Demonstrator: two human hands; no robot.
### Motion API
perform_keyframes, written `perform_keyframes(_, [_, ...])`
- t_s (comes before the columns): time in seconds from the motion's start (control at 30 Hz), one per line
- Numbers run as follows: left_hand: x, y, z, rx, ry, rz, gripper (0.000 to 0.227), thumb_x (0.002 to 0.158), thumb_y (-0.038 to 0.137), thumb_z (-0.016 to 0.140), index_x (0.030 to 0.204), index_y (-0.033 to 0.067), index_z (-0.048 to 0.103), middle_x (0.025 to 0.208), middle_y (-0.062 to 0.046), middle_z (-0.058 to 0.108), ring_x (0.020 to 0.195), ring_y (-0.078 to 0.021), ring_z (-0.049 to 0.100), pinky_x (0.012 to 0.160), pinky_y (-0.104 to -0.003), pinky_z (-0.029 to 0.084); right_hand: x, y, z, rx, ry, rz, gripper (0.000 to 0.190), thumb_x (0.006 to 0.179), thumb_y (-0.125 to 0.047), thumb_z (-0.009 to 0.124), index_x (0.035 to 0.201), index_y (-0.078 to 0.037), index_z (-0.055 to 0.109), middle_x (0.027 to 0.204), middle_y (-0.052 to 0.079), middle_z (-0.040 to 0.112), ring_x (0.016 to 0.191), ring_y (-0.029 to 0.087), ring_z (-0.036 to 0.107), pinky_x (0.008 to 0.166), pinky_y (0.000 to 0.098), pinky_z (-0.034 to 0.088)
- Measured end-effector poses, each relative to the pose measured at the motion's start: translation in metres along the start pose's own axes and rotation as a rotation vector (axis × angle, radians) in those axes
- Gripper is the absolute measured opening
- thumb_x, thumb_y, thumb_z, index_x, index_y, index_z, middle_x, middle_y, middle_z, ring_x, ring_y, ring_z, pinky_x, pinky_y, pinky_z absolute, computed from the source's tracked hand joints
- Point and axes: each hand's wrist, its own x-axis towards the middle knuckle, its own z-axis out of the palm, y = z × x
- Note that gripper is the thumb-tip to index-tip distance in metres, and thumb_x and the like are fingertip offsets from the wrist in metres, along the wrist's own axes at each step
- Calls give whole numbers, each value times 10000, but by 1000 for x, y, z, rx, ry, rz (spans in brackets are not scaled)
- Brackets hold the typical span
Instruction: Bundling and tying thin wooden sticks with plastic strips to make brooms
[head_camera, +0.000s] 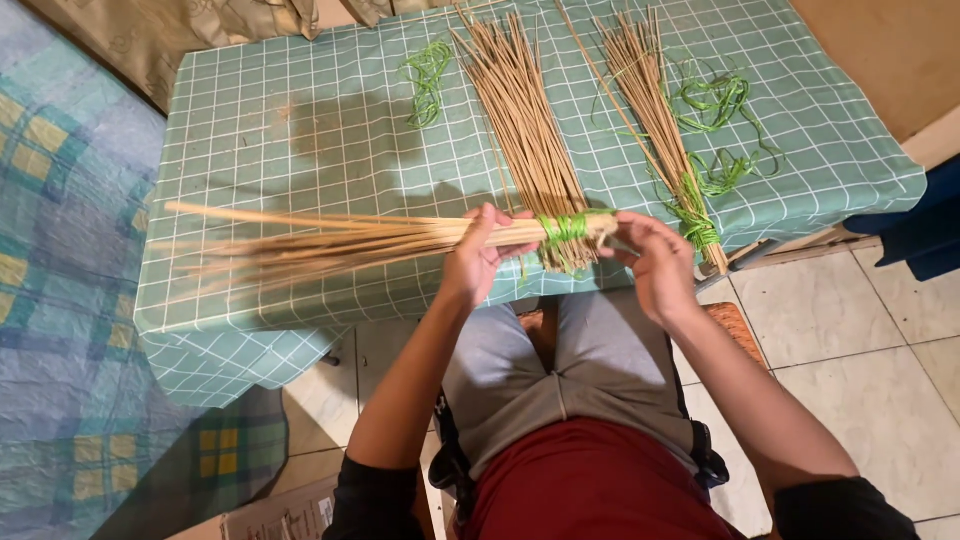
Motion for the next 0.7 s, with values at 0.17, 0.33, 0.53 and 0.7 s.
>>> perform_keyframes(0.17, [-2,-17,4,14,-105,-63,351,1099,328,484,1003,5,582,1234,-328,660,1093,-377,716,946,-505,610,-5,-21,7,-168,-261,-76,496,891,-139,706,1375,-89,612,1303,73,689,1172,194,680,989,389,582])
perform_keyframes(0.33, [-5,-35,4,25,-198,-86,331,1136,282,529,1067,-30,617,1058,-193,648,1021,-343,725,928,-523,625,-11,0,-4,-679,-453,-393,538,767,-103,907,1262,-14,718,1269,140,737,1172,228,713,1043,402,567])
perform_keyframes(0.53, [-11,-33,15,68,-228,-68,332,1105,284,545,1048,-31,635,1055,-190,688,1022,-330,733,950,-509,629,-14,-4,-2,-542,-348,-381,638,709,-6,900,1300,37,665,1282,182,698,1133,204,667,996,322,535])
perform_keyframes(0.7, [-12,-32,16,68,-230,-73,339,1100,284,553,1059,-39,650,1098,-235,696,1024,-345,732,947,-518,611,-20,5,1,-383,-275,-223,336,791,80,840,1113,48,748,1099,168,762,867,171,750,729,292,637])
